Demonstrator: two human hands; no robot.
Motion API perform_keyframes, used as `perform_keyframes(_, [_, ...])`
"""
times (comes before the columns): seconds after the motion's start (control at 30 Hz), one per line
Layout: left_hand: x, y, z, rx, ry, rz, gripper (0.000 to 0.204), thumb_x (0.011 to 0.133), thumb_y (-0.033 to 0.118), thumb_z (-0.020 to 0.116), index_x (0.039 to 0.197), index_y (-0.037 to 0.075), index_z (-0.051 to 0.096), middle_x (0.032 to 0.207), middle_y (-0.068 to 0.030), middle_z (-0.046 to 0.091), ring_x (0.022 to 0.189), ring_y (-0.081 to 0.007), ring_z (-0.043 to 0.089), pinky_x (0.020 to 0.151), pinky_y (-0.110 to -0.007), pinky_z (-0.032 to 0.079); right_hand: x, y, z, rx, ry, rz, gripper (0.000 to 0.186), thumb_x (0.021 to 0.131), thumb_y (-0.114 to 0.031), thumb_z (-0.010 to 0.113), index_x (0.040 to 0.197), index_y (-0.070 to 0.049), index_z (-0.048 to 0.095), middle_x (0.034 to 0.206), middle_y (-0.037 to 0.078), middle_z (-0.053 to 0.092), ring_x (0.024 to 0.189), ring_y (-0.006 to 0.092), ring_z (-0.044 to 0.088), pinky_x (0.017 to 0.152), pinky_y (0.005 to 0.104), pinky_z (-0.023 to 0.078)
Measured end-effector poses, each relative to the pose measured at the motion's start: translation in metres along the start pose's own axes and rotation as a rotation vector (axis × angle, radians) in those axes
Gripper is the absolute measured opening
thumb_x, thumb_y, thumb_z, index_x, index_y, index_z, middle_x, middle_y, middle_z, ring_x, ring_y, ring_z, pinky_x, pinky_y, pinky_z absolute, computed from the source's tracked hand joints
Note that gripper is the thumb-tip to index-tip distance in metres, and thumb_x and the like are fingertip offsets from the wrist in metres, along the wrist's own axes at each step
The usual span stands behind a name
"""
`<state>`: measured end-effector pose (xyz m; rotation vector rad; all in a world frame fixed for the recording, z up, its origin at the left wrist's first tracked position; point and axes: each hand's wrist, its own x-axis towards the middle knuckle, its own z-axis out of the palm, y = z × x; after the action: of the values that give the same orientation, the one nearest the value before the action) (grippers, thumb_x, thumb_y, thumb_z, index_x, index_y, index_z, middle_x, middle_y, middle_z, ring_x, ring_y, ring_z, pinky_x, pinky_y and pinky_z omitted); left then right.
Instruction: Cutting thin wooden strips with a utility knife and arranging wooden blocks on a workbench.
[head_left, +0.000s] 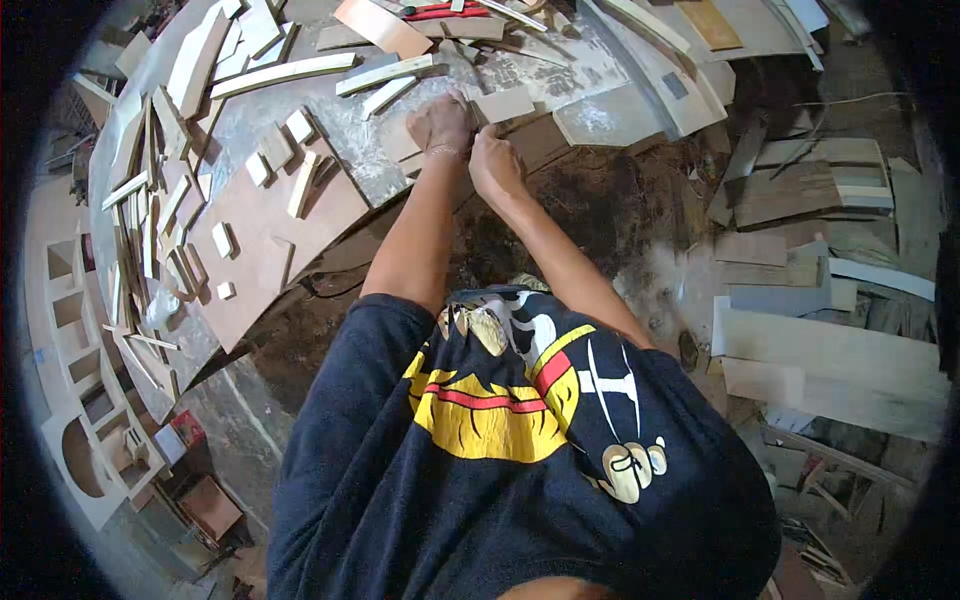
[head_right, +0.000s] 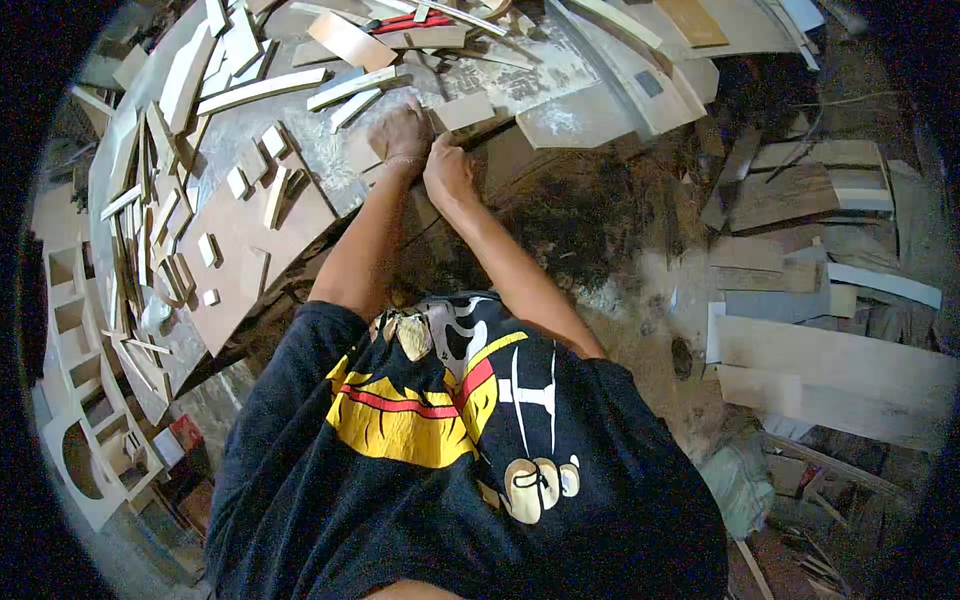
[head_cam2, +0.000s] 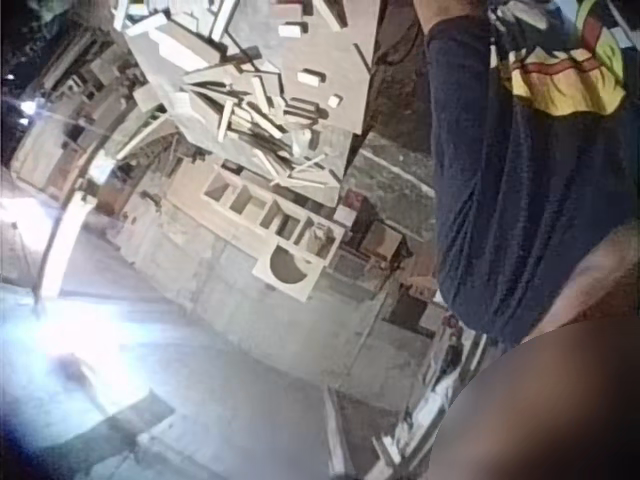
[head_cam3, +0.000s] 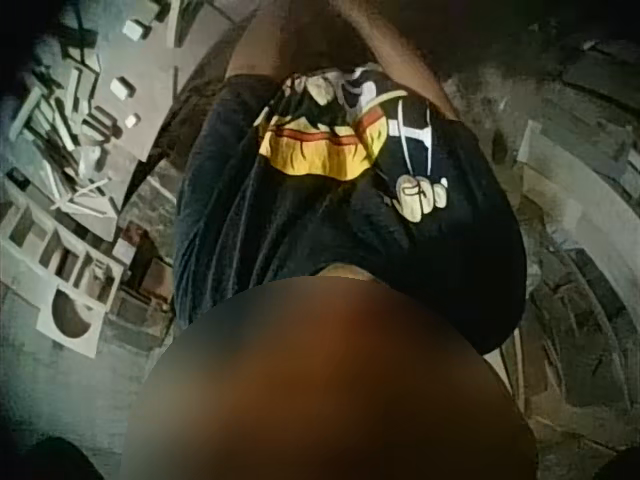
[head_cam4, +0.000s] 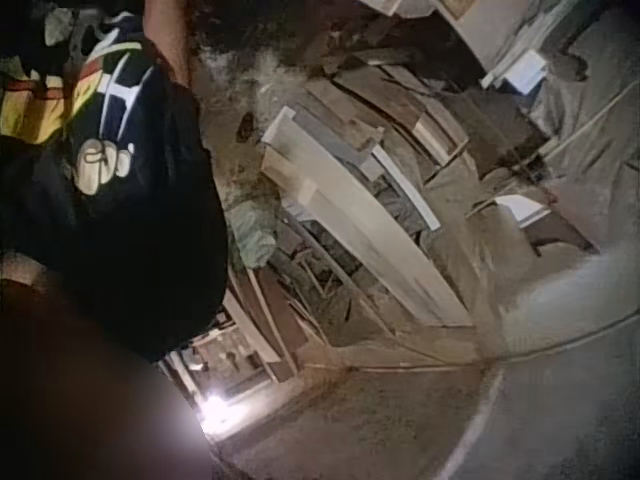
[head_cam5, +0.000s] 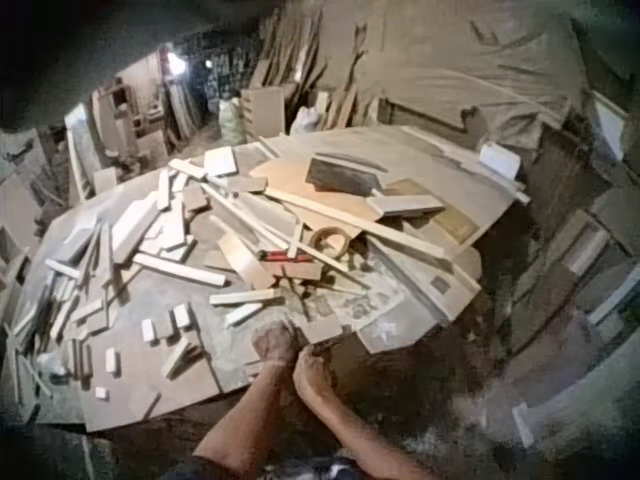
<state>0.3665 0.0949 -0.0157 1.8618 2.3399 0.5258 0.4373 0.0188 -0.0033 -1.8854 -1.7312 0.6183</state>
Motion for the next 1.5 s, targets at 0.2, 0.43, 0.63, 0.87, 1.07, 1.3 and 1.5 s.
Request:
perform_keyframes(0.2, [0.0, -0.001, -0.003, -0.013, 0.01, 0.028, 0.049, 0.083, 0.037, 0.029, 0.069, 0.006, 0.064, 0.066, -0.0175, 0.059, 0.063, -0.0317, 0.059, 0.061, -0.04, 0.043, -0.02, 0.007, -0.006, 0.023, -0.155, 0.149, 0.022, 0.087, -0.015, 0.034, 0.083, 0.006, 0.041, 0.067, 0.03, 0.054, 0.065, 0.0428, 0.056, 0.053, 0.0468, 0.045])
perform_keyframes(0.43, [0.0, -0.002, 0.002, 0.015, 0.006, -0.004, 0.045, 0.082, 0.034, 0.033, 0.064, 0.005, 0.064, 0.067, -0.016, 0.06, 0.064, -0.0305, 0.059, 0.065, -0.039, 0.042, -0.015, -0.006, -0.02, 0.077, -0.1, 0.088, 0.024, 0.086, -0.017, 0.034, 0.087, 0.006, 0.042, 0.07, 0.032, 0.053, 0.072, 0.0465, 0.053, 0.058, 0.0504, 0.043])
perform_keyframes(0.63, [0.005, -0.011, 0.012, 0.032, -0.004, 0.081, 0.051, 0.083, 0.04, 0.028, 0.071, 0.006, 0.064, 0.071, -0.0153, 0.06, 0.068, -0.0335, 0.058, 0.062, -0.04, 0.042, -0.026, 0.003, -0.027, 0.089, -0.176, 0.14, 0.025, 0.086, -0.017, 0.035, 0.085, 0.007, 0.042, 0.071, 0.032, 0.054, 0.072, 0.0464, 0.053, 0.06, 0.0498, 0.043])
perform_keyframes(0.87, [0.002, -0.008, 0.003, 0.05, -0.046, -0.004, 0.037, 0.081, 0.032, 0.036, 0.073, 0.009, 0.063, 0.073, -0.0125, 0.061, 0.068, -0.0299, 0.059, 0.065, -0.037, 0.042, -0.028, -0.001, -0.023, 0.032, -0.227, 0.208, 0.024, 0.086, -0.016, 0.034, 0.087, 0.006, 0.042, 0.075, 0.032, 0.054, 0.075, 0.0461, 0.053, 0.064, 0.0507, 0.042])
perform_keyframes(1.07, [0.005, -0.013, 0.016, -0.05, -0.053, 0.023, 0.054, 0.083, 0.041, 0.028, 0.073, 0.002, 0.063, 0.074, -0.0207, 0.059, 0.071, -0.0355, 0.058, 0.066, -0.041, 0.044, -0.016, -0.006, -0.027, 0.083, -0.033, 0.009, 0.021, 0.084, -0.012, 0.036, 0.083, 0.008, 0.044, 0.073, 0.031, 0.054, 0.07, 0.0441, 0.055, 0.062, 0.0491, 0.044])
perform_keyframes(1.3, [0.012, -0.012, 0.019, -0.011, -0.037, -0.117, 0.05, 0.084, 0.038, 0.029, 0.073, 0.004, 0.063, 0.074, -0.0216, 0.058, 0.068, -0.036, 0.058, 0.061, -0.041, 0.045, -0.033, 0.006, -0.006, -0.042, -0.301, 0.252, 0.024, 0.087, -0.016, 0.033, 0.086, 0.006, 0.041, 0.07, 0.03, 0.055, 0.071, 0.044, 0.055, 0.06, 0.0489, 0.044])
perform_keyframes(1.5, [0.005, -0.005, -0.004, -0.029, -0.073, -0.073, 0.05, 0.082, 0.042, 0.028, 0.075, 0.008, 0.064, 0.076, -0.017, 0.06, 0.074, -0.0325, 0.058, 0.069, -0.04, 0.043, -0.04, 0.009, -0.011, 0.022, -0.178, 0.156, 0.026, 0.087, -0.017, 0.033, 0.087, 0.007, 0.042, 0.072, 0.031, 0.054, 0.073, 0.044, 0.055, 0.061, 0.0484, 0.044])
